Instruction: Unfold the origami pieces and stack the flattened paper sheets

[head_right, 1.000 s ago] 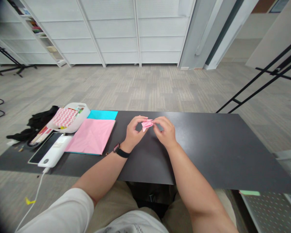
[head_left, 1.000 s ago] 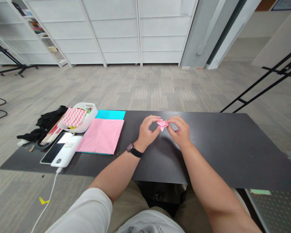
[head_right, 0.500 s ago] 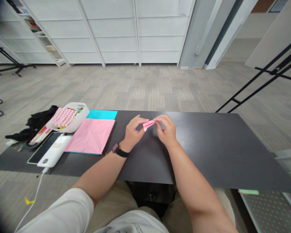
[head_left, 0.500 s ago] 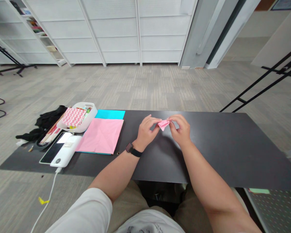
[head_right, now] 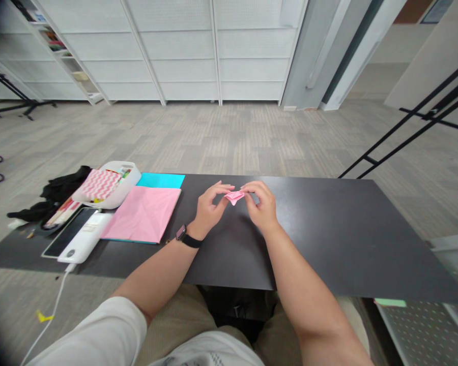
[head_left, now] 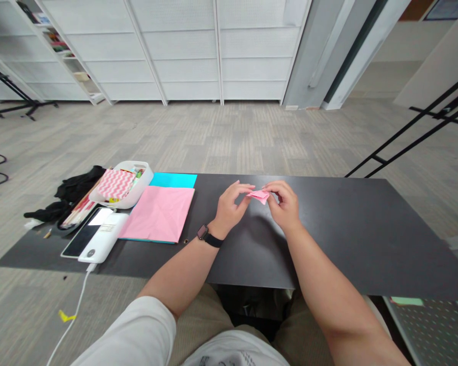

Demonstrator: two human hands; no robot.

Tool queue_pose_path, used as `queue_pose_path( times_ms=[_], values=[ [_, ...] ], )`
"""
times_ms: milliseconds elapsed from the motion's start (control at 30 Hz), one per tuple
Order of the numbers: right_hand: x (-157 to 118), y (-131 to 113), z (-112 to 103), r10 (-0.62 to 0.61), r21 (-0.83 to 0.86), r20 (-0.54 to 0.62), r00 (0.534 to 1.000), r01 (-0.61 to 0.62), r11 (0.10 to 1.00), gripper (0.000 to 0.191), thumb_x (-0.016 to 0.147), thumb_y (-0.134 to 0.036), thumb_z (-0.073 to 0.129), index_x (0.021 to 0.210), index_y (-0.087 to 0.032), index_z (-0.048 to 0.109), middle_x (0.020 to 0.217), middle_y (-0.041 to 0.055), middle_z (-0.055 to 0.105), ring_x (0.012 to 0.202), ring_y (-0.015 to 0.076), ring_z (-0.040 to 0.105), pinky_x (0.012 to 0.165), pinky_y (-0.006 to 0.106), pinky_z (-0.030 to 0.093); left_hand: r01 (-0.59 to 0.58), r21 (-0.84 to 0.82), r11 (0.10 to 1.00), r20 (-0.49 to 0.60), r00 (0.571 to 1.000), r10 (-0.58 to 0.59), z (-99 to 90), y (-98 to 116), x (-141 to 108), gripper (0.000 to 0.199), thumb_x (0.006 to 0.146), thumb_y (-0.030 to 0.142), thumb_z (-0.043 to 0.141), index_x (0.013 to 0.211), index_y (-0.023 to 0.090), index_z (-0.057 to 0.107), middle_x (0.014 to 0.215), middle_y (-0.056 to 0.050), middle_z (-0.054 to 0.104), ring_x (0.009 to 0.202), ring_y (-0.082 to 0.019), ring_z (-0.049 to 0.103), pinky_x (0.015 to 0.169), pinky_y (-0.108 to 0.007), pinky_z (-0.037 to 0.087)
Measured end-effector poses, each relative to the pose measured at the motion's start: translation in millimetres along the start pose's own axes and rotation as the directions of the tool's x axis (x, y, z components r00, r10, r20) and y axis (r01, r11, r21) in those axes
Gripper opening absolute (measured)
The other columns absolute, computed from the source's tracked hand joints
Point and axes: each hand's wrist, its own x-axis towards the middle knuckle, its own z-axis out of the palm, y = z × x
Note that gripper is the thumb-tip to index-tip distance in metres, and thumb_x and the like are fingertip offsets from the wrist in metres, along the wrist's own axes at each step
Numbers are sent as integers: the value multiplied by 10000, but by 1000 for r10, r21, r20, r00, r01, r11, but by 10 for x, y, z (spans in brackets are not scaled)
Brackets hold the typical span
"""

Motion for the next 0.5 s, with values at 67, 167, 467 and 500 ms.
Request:
queue_pose_path(
  times_ms=[67, 167, 467, 500],
  values=[
    [1, 4, 3, 3, 37, -11, 1000, -3, 999, 115, 1007, -296, 640, 966, -292, 747, 996, 64, 757, 976, 255, 719, 901, 459, 584, 17, -26, 1000, 26, 1000, -17, 4, -3, -8, 200, 1044, 422, 636, 1042, 254, 745, 1185, -74, 818, 1179, -242, 757, 1247, -567, 443],
    [-2, 28, 4, 7, 79, -25, 1000, -5, 997, 108, 1005, -302, 654, 974, -295, 757, 1002, 64, 749, 983, 251, 718, 905, 455, 586, 34, -70, 997, 73, 997, -29, 19, -16, -20, 196, 1044, 414, 642, 1025, 247, 743, 1219, -85, 810, 1193, -243, 752, 1215, -539, 482],
    [-9, 113, 4, -32, 101, -37, 999, 36, 994, 114, 1011, -277, 663, 1006, -316, 771, 1032, 48, 747, 1016, 247, 720, 923, 469, 583, -63, -32, 998, 101, 993, 66, 62, -58, -32, 79, 973, 282, 745, 955, 233, 685, 1167, -68, 813, 1120, -220, 768, 1163, -502, 531],
    [-8, 116, 5, -42, 99, -40, 998, 46, 994, 115, 1006, -266, 669, 1011, -320, 770, 1032, 44, 750, 1022, 248, 720, 946, 478, 579, -78, -22, 997, 92, 993, 80, 62, -58, -29, 74, 971, 271, 745, 950, 234, 685, 1157, -65, 812, 1113, -217, 768, 1159, -497, 536]
  ],
)
